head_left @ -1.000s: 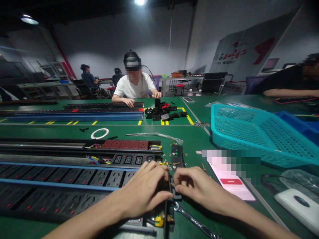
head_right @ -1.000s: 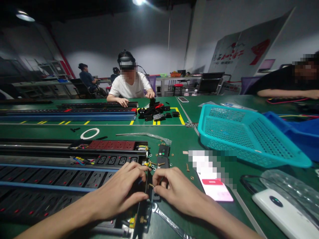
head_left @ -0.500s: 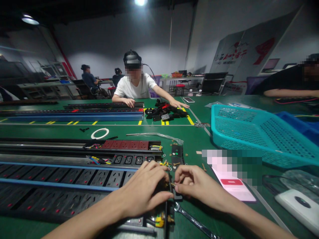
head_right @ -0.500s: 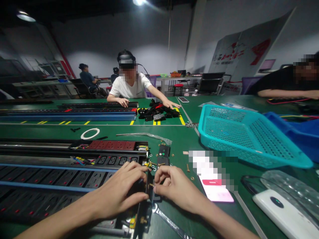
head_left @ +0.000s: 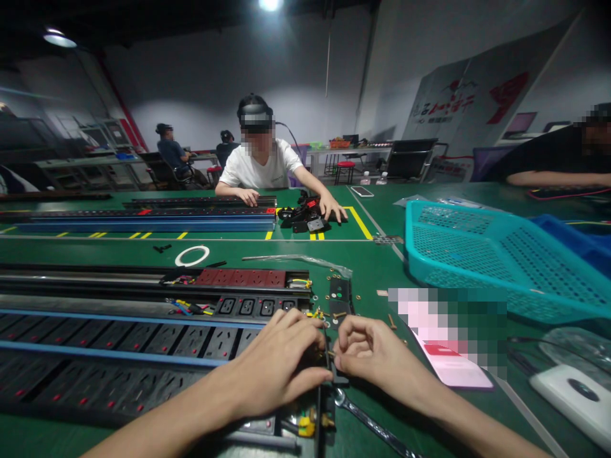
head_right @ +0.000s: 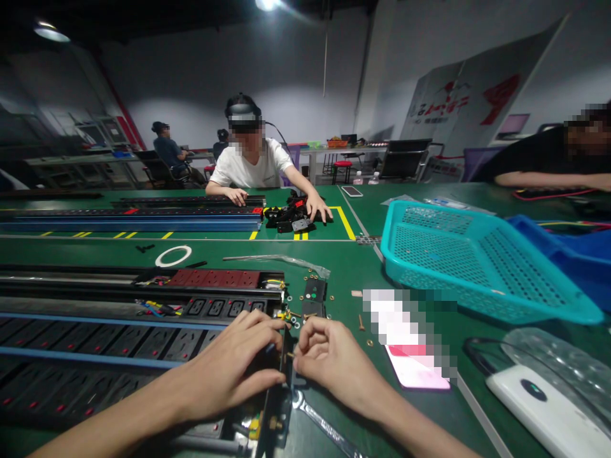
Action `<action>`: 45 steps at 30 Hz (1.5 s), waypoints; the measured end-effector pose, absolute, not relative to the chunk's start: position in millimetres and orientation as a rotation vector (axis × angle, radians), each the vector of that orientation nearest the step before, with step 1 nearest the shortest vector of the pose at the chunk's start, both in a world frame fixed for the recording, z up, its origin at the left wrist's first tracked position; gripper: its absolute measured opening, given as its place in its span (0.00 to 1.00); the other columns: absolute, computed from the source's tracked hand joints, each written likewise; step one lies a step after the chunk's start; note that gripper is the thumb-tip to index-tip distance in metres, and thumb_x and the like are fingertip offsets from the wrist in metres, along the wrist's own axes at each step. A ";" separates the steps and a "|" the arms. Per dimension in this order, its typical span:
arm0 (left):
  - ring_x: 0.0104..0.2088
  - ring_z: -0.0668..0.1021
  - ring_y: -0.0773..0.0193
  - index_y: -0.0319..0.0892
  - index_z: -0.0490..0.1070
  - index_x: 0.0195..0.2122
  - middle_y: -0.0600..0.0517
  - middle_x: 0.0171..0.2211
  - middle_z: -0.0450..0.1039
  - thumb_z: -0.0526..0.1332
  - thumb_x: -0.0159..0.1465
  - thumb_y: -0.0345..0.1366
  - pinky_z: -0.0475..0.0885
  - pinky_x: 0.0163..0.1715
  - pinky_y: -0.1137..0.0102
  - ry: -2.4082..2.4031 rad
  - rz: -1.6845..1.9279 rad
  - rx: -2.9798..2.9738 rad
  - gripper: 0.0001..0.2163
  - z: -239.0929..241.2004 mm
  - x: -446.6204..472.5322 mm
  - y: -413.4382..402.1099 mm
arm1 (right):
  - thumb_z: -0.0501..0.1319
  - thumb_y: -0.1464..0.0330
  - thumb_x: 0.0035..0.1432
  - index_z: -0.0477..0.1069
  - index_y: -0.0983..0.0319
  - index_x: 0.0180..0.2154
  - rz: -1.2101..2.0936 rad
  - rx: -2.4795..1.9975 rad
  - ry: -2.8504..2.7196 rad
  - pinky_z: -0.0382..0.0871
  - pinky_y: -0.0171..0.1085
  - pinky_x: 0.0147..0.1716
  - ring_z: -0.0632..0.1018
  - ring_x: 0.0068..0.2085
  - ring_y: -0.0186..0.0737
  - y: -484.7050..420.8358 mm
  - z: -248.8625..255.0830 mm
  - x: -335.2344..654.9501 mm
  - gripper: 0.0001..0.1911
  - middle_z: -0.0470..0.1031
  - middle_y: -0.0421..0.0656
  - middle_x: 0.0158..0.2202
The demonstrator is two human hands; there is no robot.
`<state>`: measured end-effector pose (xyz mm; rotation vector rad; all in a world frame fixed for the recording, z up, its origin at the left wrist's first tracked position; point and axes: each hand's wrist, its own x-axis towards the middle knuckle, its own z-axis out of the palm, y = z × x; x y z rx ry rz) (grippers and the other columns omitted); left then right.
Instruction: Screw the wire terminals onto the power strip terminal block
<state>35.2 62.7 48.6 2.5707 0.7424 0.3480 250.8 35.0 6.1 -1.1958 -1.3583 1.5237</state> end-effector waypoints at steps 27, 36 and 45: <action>0.39 0.70 0.60 0.41 0.71 0.37 0.53 0.36 0.76 0.61 0.70 0.29 0.62 0.40 0.66 0.662 0.559 2.633 0.03 30.5 34.6 73.5 | 0.57 0.72 0.56 0.59 0.58 0.27 0.839 -1.196 -1.594 0.57 0.32 0.24 0.63 0.24 0.32 14.4 -12.1 232.2 0.08 0.61 0.34 0.25; 0.38 0.68 0.60 0.45 0.65 0.57 0.53 0.41 0.74 0.61 0.67 0.22 0.61 0.36 0.67 0.710 0.600 2.704 0.20 29.6 34.6 68.2 | 0.57 0.69 0.62 0.69 0.61 0.35 0.848 -1.206 -1.629 0.59 0.33 0.26 0.67 0.26 0.35 14.8 -15.0 234.0 0.04 0.65 0.36 0.27; 0.39 0.67 0.58 0.45 0.68 0.51 0.52 0.39 0.73 0.57 0.68 0.23 0.59 0.37 0.65 0.658 0.537 2.805 0.14 30.4 33.8 68.8 | 0.62 0.72 0.59 0.72 0.61 0.38 1.026 -1.256 -1.764 0.58 0.32 0.26 0.66 0.26 0.34 28.3 10.6 250.1 0.03 0.65 0.34 0.26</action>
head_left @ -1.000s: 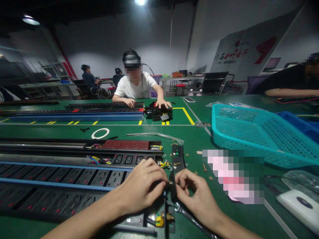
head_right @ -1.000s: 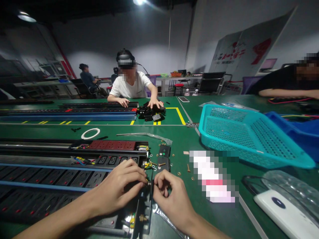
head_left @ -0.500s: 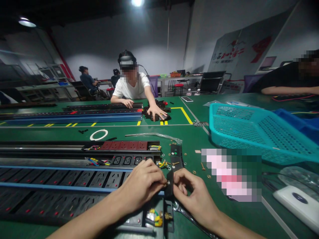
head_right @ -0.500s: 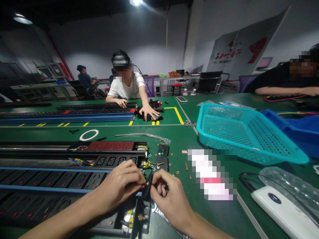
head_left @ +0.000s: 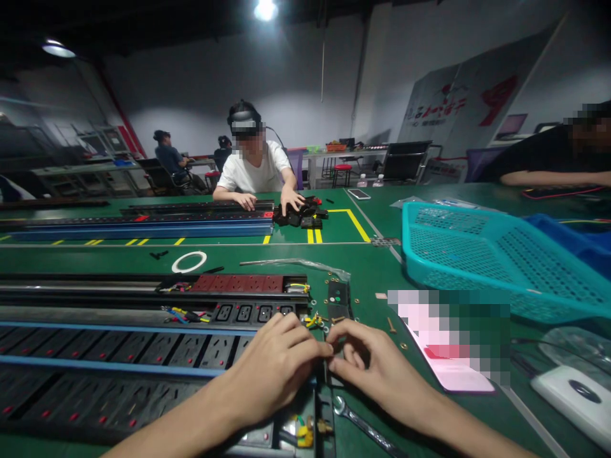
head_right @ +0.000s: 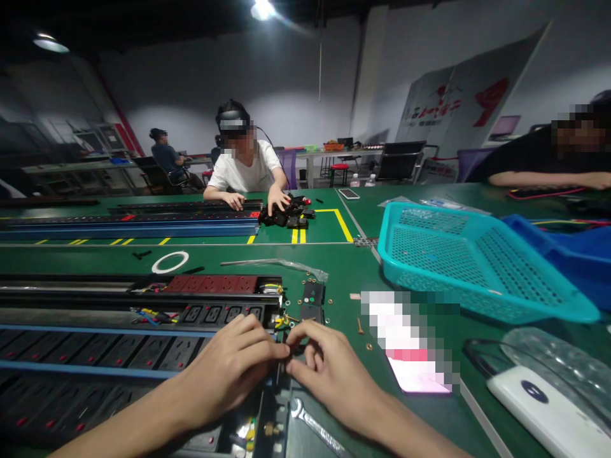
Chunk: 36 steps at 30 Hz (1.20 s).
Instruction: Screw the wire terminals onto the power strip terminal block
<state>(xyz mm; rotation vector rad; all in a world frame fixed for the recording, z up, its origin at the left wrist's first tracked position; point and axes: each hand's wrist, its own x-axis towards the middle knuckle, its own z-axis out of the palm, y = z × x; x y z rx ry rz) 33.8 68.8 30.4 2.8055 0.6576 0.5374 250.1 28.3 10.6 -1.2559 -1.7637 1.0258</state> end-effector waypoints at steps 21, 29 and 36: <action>0.37 0.71 0.60 0.44 0.71 0.44 0.51 0.36 0.72 0.61 0.62 0.21 0.62 0.35 0.67 0.721 0.679 2.641 0.13 32.9 37.0 66.9 | 0.67 0.75 0.51 0.75 0.58 0.34 0.739 -1.555 -2.144 0.60 0.35 0.33 0.73 0.33 0.40 26.8 31.5 263.2 0.08 0.74 0.38 0.31; 0.35 0.71 0.60 0.44 0.73 0.44 0.51 0.35 0.72 0.63 0.63 0.22 0.61 0.34 0.68 0.724 0.687 2.645 0.11 32.1 38.2 67.4 | 0.63 0.78 0.57 0.73 0.59 0.36 0.759 -1.527 -2.225 0.65 0.38 0.40 0.76 0.42 0.44 24.7 30.1 261.4 0.09 0.74 0.41 0.39; 0.35 0.71 0.59 0.44 0.73 0.44 0.51 0.35 0.72 0.64 0.63 0.24 0.62 0.35 0.67 0.771 0.659 2.653 0.11 30.6 37.5 66.8 | 0.59 0.77 0.60 0.71 0.58 0.35 0.677 -1.450 -2.174 0.67 0.37 0.39 0.76 0.40 0.43 21.3 18.8 268.3 0.08 0.74 0.42 0.38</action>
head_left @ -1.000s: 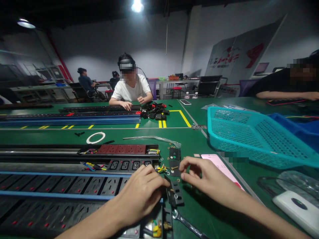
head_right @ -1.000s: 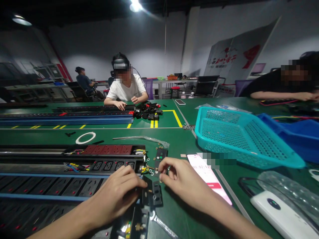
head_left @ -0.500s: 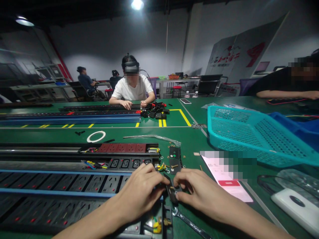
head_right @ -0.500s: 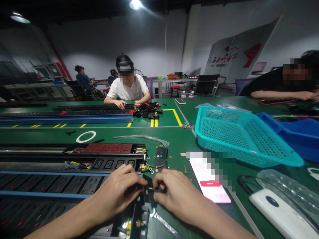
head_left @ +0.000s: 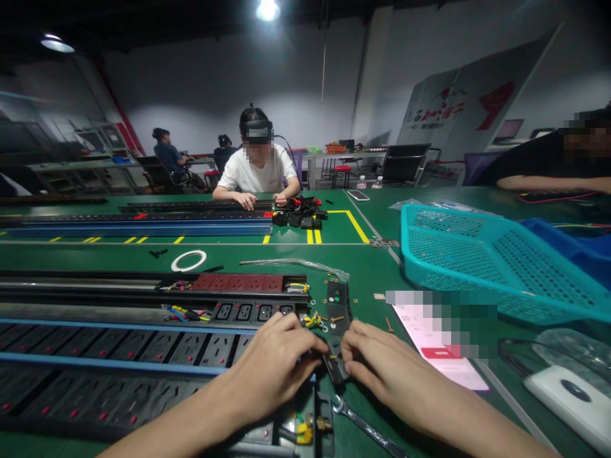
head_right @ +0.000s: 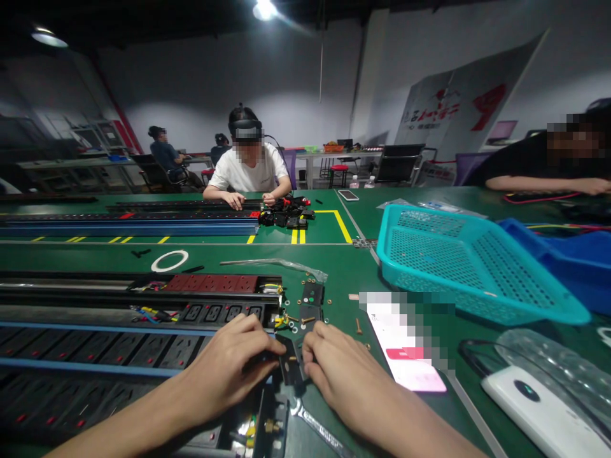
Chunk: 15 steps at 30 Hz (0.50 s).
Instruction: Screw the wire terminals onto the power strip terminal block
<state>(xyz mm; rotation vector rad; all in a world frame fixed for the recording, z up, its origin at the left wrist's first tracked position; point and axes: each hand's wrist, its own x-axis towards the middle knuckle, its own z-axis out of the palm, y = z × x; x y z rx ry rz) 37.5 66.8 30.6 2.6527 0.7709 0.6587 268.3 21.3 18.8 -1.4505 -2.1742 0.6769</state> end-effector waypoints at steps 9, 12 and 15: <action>0.34 0.70 0.60 0.43 0.73 0.42 0.51 0.34 0.72 0.63 0.63 0.24 0.63 0.35 0.67 0.771 0.665 2.662 0.09 35.2 38.9 65.9 | 0.53 0.75 0.65 0.68 0.57 0.37 0.770 -1.602 -2.162 0.62 0.36 0.34 0.76 0.35 0.43 33.2 30.2 280.7 0.09 0.76 0.40 0.33; 0.34 0.71 0.59 0.42 0.73 0.42 0.51 0.34 0.72 0.64 0.61 0.23 0.63 0.34 0.67 0.770 0.678 2.651 0.10 35.3 39.0 66.2 | 0.57 0.78 0.59 0.69 0.58 0.33 0.743 -1.622 -2.219 0.59 0.35 0.31 0.74 0.32 0.41 38.4 29.4 286.6 0.08 0.74 0.40 0.30; 0.35 0.71 0.59 0.42 0.73 0.41 0.51 0.34 0.72 0.64 0.61 0.22 0.62 0.33 0.68 0.771 0.676 2.642 0.10 34.6 39.3 66.4 | 0.62 0.76 0.54 0.70 0.58 0.31 0.730 -1.639 -2.270 0.57 0.35 0.29 0.73 0.31 0.41 38.3 26.5 285.6 0.07 0.73 0.38 0.28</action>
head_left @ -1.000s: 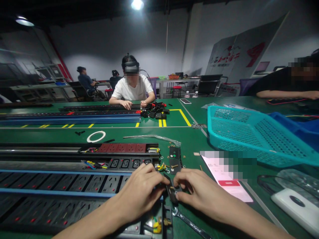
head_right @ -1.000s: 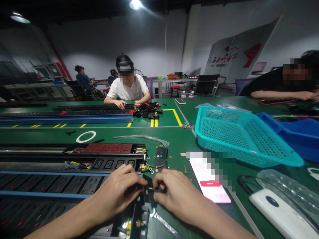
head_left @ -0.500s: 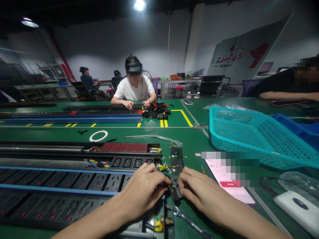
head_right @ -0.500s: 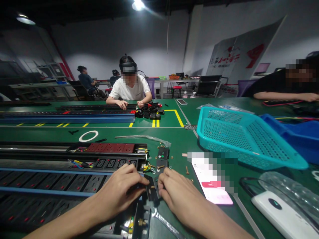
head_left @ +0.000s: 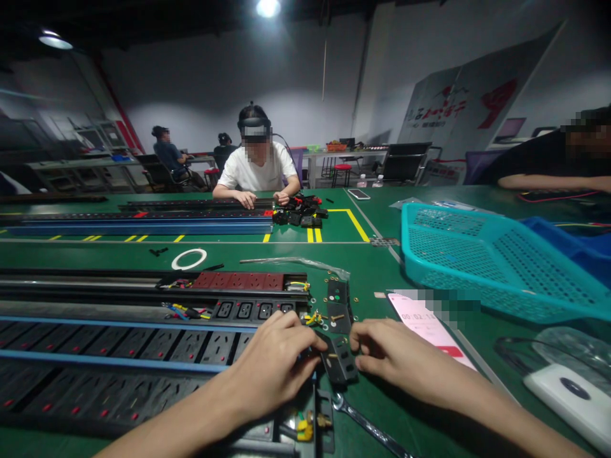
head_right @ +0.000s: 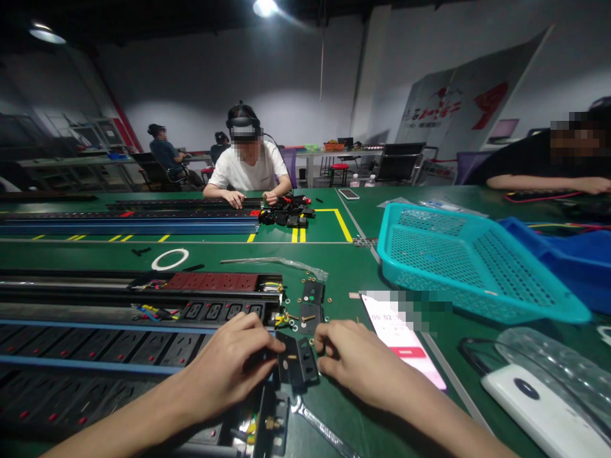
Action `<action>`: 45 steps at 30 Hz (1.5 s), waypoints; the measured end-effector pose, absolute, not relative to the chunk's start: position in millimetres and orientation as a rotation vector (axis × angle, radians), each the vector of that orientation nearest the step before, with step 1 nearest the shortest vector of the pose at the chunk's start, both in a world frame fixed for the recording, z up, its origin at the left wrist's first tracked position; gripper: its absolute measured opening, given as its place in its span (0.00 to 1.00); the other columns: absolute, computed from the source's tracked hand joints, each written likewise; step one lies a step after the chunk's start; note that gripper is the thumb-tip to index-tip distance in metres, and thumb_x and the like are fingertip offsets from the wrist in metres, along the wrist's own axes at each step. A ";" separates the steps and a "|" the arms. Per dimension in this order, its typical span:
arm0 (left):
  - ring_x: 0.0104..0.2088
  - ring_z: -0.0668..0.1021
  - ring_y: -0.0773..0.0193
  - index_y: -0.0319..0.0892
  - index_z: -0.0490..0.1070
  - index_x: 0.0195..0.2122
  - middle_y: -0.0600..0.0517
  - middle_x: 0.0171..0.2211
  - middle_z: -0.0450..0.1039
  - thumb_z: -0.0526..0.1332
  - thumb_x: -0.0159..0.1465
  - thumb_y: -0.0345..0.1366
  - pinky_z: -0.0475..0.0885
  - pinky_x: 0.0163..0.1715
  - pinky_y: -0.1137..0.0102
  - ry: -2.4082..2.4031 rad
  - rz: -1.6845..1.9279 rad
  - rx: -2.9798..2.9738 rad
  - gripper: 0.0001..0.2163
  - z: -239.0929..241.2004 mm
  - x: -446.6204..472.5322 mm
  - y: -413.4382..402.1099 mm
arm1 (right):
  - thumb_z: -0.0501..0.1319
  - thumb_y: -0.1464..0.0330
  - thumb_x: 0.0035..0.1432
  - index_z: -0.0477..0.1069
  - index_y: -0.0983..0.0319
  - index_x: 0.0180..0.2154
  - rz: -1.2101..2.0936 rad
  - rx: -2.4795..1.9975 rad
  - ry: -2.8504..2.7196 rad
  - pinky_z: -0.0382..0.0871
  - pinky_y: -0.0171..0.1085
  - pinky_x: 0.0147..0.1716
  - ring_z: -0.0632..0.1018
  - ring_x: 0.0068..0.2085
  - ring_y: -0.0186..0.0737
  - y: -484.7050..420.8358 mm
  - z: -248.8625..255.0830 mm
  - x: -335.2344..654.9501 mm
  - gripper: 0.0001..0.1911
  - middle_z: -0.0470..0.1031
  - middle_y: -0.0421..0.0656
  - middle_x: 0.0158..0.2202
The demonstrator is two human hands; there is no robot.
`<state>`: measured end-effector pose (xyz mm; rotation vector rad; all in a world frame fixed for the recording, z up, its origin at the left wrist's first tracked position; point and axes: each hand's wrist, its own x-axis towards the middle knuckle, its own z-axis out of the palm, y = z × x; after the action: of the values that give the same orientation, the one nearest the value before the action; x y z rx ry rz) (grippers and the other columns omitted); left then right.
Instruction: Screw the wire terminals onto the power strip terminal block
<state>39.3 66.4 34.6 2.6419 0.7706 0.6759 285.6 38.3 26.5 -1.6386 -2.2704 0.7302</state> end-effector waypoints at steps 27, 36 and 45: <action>0.35 0.71 0.59 0.42 0.74 0.41 0.51 0.34 0.74 0.65 0.62 0.22 0.62 0.34 0.67 0.775 0.660 2.626 0.10 31.8 38.4 66.1 | 0.59 0.79 0.56 0.73 0.60 0.30 0.873 -1.302 -2.099 0.57 0.31 0.26 0.68 0.26 0.32 36.4 29.4 266.5 0.09 0.71 0.35 0.25; 0.35 0.71 0.59 0.42 0.74 0.41 0.51 0.34 0.73 0.66 0.62 0.22 0.62 0.34 0.68 0.794 0.654 2.634 0.09 31.5 38.3 65.4 | 0.61 0.78 0.56 0.74 0.61 0.31 0.987 -1.334 -2.082 0.59 0.31 0.27 0.70 0.28 0.34 36.5 29.2 269.7 0.07 0.71 0.36 0.26; 0.35 0.72 0.60 0.41 0.74 0.41 0.51 0.34 0.74 0.66 0.61 0.21 0.63 0.34 0.68 0.772 0.680 2.635 0.10 33.9 38.8 65.7 | 0.62 0.77 0.56 0.71 0.60 0.38 1.192 -1.326 -1.899 0.58 0.30 0.25 0.68 0.26 0.32 38.4 24.1 261.9 0.08 0.73 0.35 0.27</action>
<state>38.8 65.7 33.9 2.6347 0.7724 0.6801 261.9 38.4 24.1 -1.3263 -1.8988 1.1918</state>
